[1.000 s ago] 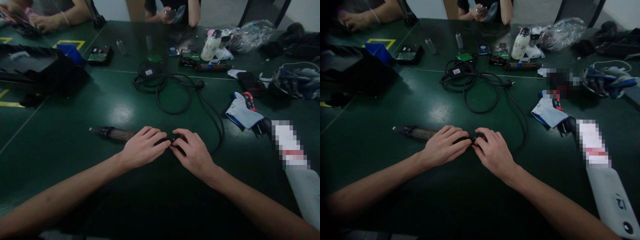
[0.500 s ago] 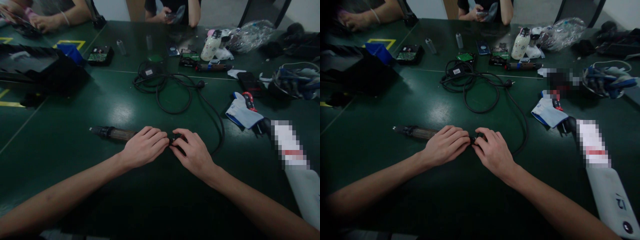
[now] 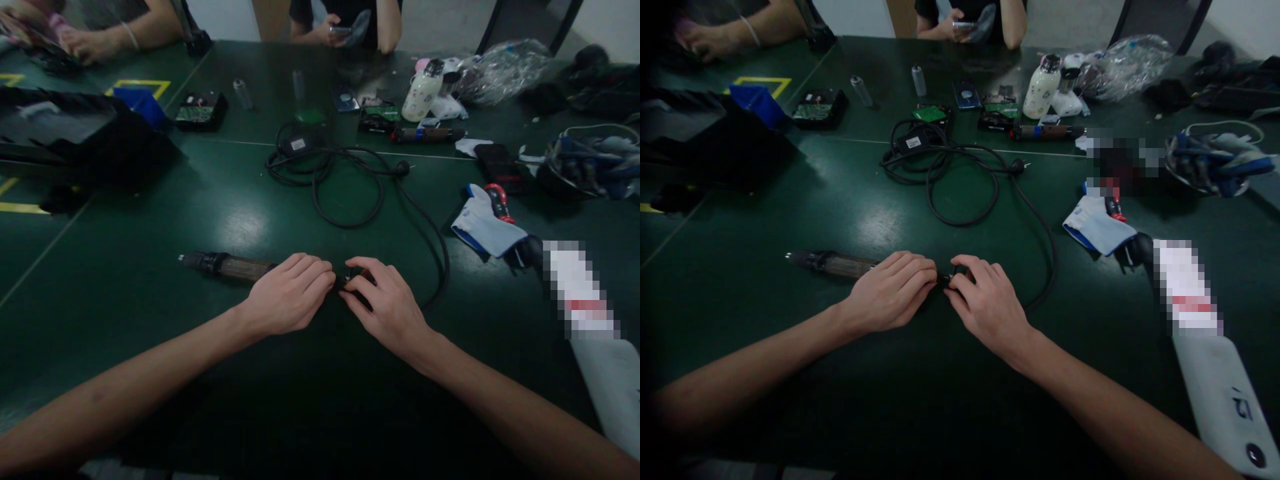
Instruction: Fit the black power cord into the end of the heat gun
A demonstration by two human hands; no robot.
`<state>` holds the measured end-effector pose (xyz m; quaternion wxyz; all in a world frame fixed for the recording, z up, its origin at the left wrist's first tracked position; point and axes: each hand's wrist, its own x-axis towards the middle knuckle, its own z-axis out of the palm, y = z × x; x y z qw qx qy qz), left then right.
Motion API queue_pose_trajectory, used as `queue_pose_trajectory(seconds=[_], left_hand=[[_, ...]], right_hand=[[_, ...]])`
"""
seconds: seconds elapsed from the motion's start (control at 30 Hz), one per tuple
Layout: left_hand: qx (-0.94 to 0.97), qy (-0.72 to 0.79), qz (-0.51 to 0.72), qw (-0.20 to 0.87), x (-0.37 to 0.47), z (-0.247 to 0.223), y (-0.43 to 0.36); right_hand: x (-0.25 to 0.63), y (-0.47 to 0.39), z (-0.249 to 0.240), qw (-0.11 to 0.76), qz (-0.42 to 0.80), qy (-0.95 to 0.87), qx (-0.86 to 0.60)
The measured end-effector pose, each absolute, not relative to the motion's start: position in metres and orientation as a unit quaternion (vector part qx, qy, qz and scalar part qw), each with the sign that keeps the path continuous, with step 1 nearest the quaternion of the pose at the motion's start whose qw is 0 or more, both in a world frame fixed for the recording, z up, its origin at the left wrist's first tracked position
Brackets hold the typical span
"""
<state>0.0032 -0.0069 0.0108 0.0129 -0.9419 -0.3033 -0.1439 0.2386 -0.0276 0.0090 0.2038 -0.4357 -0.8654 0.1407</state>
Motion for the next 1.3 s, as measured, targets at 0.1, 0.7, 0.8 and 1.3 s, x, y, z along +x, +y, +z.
queue_pose_trajectory(seconds=[0.1, 0.7, 0.8, 1.3], left_hand=[[-0.943, -0.3, -0.139, 0.019, 0.0026, 0.0113, -0.0068], [-0.945, -0.286, -0.154, 0.036, -0.0001, 0.0089, -0.007], [-0.944, -0.289, -0.155, 0.032, 0.0005, 0.0085, -0.0068], [-0.937, -0.317, -0.146, 0.026, 0.0035, 0.0111, -0.0058]], right_hand=[[0.2388, -0.0278, 0.0091, 0.203, 0.142, -0.865, -0.436], [0.2384, -0.0279, 0.0095, 0.196, 0.141, -0.867, -0.436], [0.2386, -0.0278, 0.0087, 0.197, 0.139, -0.867, -0.436], [0.2377, -0.0284, 0.0088, 0.204, 0.137, -0.865, -0.437]])
